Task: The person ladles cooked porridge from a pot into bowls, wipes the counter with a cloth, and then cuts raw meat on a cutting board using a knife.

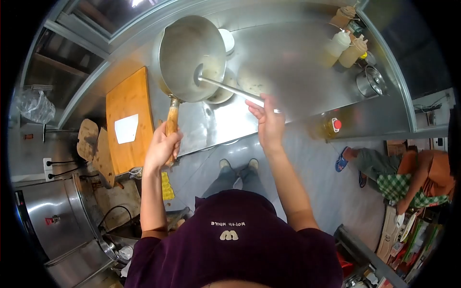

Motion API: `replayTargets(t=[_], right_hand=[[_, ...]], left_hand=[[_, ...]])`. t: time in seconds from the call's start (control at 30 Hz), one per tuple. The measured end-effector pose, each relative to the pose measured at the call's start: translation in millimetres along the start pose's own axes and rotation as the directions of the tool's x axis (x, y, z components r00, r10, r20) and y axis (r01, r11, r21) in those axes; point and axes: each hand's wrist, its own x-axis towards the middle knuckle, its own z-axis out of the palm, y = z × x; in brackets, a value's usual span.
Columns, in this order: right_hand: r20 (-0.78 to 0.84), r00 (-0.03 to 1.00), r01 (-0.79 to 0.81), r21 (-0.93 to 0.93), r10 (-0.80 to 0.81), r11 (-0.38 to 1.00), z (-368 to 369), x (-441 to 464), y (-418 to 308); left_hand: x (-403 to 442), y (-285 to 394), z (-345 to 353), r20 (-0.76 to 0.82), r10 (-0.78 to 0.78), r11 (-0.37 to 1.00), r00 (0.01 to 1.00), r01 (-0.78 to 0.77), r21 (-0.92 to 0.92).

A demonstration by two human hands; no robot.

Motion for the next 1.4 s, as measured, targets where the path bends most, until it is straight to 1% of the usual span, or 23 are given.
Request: replayTargets(t=[0.03,0.13,0.2,0.3,0.43,0.53,0.77,0.87,0.9,1.0,1.03,1.13,1.17,1.23,1.27,1.3,1.33,1.4], right_hand=[[0.005,1.000,-0.014,-0.004,0.014,1.000,1.5,-1.4,6.4],[0.019,0.998,-0.056,-0.005,0.056,0.998,2.2,-3.1,18.8],[0.044,0.996,-0.078,-0.012,0.079,0.997,-0.9,-1.9,26.7],[0.029,0.995,-0.096,-0.006,0.096,0.995,-2.8,0.0,35.5],[0.019,0.994,-0.112,0.047,0.111,0.993,-11.6,4.5,41.1],[-0.031,0.998,-0.059,0.076,0.062,0.995,-14.7,4.8,41.7],[0.033,0.995,-0.097,0.186,0.093,0.978,-15.8,2.2,42.9],[-0.009,0.998,-0.060,0.177,0.063,0.982,-35.0,7.1,49.3],[-0.070,0.993,-0.086,0.155,0.097,0.984,-44.3,9.9,47.7],[-0.129,0.989,-0.051,0.175,0.075,0.983,-56.2,16.3,37.4],[-0.118,0.990,-0.056,0.169,0.077,0.984,-54.4,18.6,35.8],[-0.031,0.998,-0.041,0.210,0.049,0.977,-29.1,24.5,36.5],[0.006,0.999,-0.039,0.188,0.038,0.981,-21.8,24.6,34.1],[-0.051,0.997,-0.038,0.188,0.049,0.981,-33.3,24.0,41.2],[-0.078,0.996,-0.038,0.188,0.053,0.982,-42.2,24.0,44.4],[-0.141,0.984,-0.079,0.172,0.104,0.982,-53.4,24.5,43.1],[-0.124,0.987,-0.078,0.162,0.098,0.984,-64.4,26.9,42.7],[-0.096,0.991,-0.078,0.140,0.092,0.987,-73.5,25.6,36.5]], left_hand=[[-1.3,-2.2,-1.2,-0.021,-0.009,0.999,1.000,0.009,0.032],[-0.3,-14.7,-6.0,-0.065,0.031,0.996,0.997,-0.025,0.086],[0.3,-18.1,-5.6,-0.078,0.048,0.993,0.996,-0.039,0.112],[-1.2,-19.1,-3.2,-0.086,0.050,0.986,0.995,-0.035,0.164],[-5.6,-15.5,6.9,-0.112,0.026,0.972,0.993,0.001,0.234],[-4.7,-20.5,10.2,-0.129,0.062,0.962,0.990,-0.025,0.273],[-6.8,-18.6,21.0,-0.176,0.091,0.934,0.980,-0.023,0.356],[-9.4,-15.9,22.5,-0.183,0.120,0.920,0.976,-0.040,0.390],[-9.8,-15.8,23.3,-0.183,0.139,0.911,0.973,-0.054,0.408],[-10.9,-13.6,26.2,-0.195,0.164,0.882,0.967,-0.055,0.467],[-10.8,-13.1,27.7,-0.199,0.166,0.872,0.966,-0.049,0.487],[-5.1,-20.0,27.4,-0.200,0.168,0.887,0.965,-0.060,0.457],[-6.2,-18.0,29.7,-0.204,0.161,0.884,0.966,-0.049,0.465],[-9.4,-10.4,33.8,-0.217,0.151,0.874,0.964,-0.028,0.485],[-8.6,-11.8,32.2,-0.211,0.175,0.865,0.962,-0.047,0.500],[-6.6,-14.6,30.7,-0.207,0.198,0.856,0.958,-0.067,0.513],[-6.2,-16.9,30.1,-0.203,0.219,0.847,0.954,-0.083,0.525],[-9.2,-13.9,33.4,-0.198,0.197,0.860,0.960,-0.072,0.505]])
